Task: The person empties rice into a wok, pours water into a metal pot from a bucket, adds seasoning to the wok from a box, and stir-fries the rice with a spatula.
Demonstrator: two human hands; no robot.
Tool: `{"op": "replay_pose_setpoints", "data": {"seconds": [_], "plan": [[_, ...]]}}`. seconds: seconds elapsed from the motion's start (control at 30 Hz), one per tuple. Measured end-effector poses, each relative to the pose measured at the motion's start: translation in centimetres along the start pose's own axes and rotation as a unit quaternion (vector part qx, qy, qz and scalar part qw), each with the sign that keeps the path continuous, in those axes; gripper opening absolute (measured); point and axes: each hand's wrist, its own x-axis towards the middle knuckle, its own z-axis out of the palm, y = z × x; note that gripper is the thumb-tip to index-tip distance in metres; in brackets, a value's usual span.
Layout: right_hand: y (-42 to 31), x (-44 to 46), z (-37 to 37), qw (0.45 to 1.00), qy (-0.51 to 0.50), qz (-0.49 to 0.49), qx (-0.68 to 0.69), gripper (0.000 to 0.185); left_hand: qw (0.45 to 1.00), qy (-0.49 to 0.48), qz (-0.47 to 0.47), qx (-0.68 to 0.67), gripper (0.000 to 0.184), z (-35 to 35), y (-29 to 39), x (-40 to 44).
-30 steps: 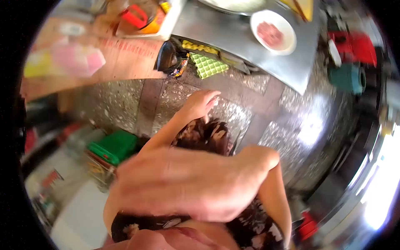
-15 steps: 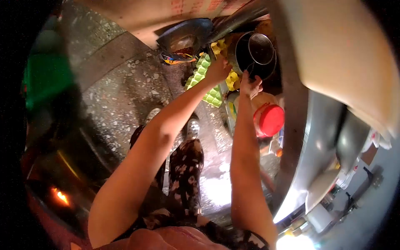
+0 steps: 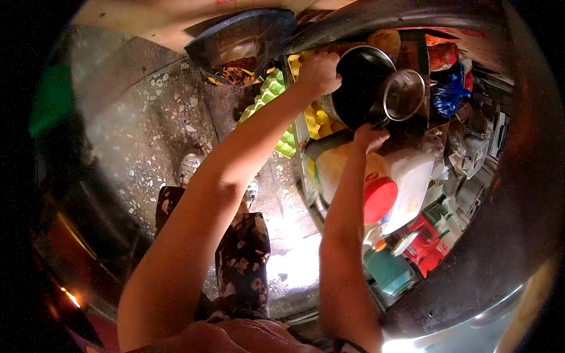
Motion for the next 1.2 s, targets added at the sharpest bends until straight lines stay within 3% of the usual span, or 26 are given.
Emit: {"op": "replay_pose_setpoints", "data": {"seconds": [0.17,0.3,0.37,0.43,0.5,0.57,0.63,0.7,0.73,0.9,1.0,1.1,1.2], "plan": [[-1.8,-2.7,-3.1,0.989,0.080,-0.098,0.081,0.033,0.994,-0.019,0.030,-0.100,0.026,-1.8,-2.5,-2.8],[-1.5,-6.1,-7.1,0.977,0.074,-0.162,0.114,0.042,0.988,0.060,0.072,-0.123,0.022,-5.0,-1.5,-8.1],[-2.0,-9.1,-9.8,0.970,0.063,-0.191,0.139,0.043,0.989,0.041,0.010,-0.144,0.025,-8.0,-0.7,-11.9],[-3.4,-13.1,-13.4,0.965,-0.013,-0.150,0.216,0.042,0.988,0.083,0.005,-0.127,0.028,-10.7,-0.5,-16.7],[-2.3,-15.5,-15.6,0.952,-0.046,-0.259,0.159,0.045,0.978,0.152,-0.013,-0.144,0.015,-15.1,1.1,-22.1],[-2.8,-19.7,-19.0,0.941,-0.092,-0.259,0.197,0.047,0.972,0.203,-0.017,-0.116,0.015,-19.7,2.4,-28.4],[-4.2,-23.4,-23.4,0.922,-0.143,-0.315,0.177,0.044,0.954,0.272,-0.082,-0.097,0.017,-23.7,4.8,-35.6],[-7.1,-27.9,-29.5,0.873,-0.186,-0.417,0.174,0.042,0.930,0.310,-0.171,-0.098,0.019,-27.8,7.6,-43.3],[-8.5,-29.8,-31.5,0.846,-0.281,-0.386,0.239,0.042,0.910,0.351,-0.194,-0.106,0.021,-29.4,8.7,-46.9],[-19.3,-43.4,-46.4,0.708,-0.389,-0.519,0.279,0.032,0.796,0.511,-0.306,-0.111,0.022,-39.7,17.2,-62.2],[-24.2,-51.9,-52.2,0.592,-0.390,-0.623,0.330,0.028,0.729,0.594,-0.294,-0.172,0.025,-45.0,18.5,-69.3],[-28.8,-60.6,-58.6,0.560,-0.350,-0.700,0.273,0.025,0.674,0.640,-0.265,-0.257,0.034,-49.9,18.2,-74.6],[-32.2,-68.4,-62.5,0.493,-0.324,-0.756,0.283,0.027,0.626,0.696,-0.211,-0.280,0.035,-54.2,16.8,-78.2]]}}
